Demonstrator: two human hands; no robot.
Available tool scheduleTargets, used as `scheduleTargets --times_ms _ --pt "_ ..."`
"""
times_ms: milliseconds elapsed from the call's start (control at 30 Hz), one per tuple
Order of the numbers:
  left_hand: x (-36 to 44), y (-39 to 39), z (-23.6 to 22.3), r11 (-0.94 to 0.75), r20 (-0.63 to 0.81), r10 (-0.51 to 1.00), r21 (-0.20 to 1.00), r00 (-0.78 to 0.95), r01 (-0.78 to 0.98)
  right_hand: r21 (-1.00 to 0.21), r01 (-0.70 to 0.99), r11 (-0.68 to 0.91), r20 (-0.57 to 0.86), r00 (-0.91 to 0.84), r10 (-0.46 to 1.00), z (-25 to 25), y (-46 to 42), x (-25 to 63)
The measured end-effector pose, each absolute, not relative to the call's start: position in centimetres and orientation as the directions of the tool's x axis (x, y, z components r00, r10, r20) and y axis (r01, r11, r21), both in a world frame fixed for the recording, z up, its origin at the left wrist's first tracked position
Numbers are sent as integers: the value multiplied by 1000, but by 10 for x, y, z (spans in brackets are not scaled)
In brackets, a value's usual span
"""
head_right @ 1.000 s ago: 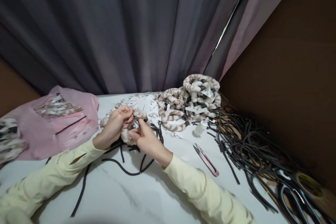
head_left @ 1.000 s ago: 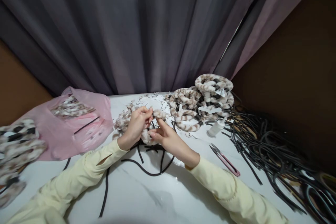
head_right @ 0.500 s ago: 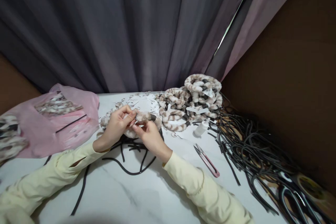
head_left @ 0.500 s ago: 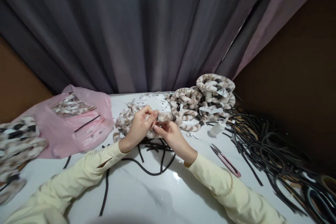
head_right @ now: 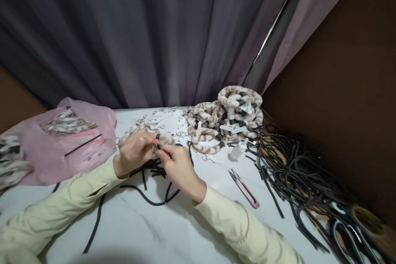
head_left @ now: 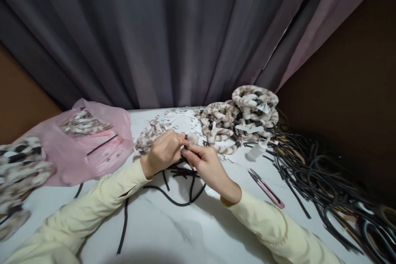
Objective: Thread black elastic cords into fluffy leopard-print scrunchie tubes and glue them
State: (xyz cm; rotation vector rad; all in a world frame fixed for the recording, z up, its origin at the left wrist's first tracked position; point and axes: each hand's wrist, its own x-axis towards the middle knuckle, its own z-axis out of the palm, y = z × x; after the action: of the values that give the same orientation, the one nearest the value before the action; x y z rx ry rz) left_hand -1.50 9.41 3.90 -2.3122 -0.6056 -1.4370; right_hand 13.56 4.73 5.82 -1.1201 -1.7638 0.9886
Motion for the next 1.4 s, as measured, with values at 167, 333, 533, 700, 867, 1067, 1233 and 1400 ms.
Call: scheduleTargets --times_ms 167,333,533,700,867,1067,1233,1400 --pt "-17 94 39 -829 890 90 -182 447 529 -741 417 527 373 -397 839 65 39 139" --pt "-16 95 36 -820 908 61 -191 414 540 -575 486 659 451 -483 750 70 36 144" --pt "-12 92 43 -853 907 144 -89 395 515 -333 624 707 452 -552 700 76 34 149" --pt "-6 84 56 -835 863 348 109 365 540 -91 704 704 480 -589 651 82 35 154" --pt "-1 80 58 -784 813 469 204 344 586 27 709 705 511 -616 600 81 35 153" --pt "1 78 59 -792 756 524 263 393 551 99 724 683 523 -621 583 83 33 154" --pt "0 74 62 -772 692 607 399 390 494 18 788 616 536 -528 659 85 44 162" --pt "0 65 64 -691 598 720 563 353 454 -291 687 666 486 -494 721 79 61 167"
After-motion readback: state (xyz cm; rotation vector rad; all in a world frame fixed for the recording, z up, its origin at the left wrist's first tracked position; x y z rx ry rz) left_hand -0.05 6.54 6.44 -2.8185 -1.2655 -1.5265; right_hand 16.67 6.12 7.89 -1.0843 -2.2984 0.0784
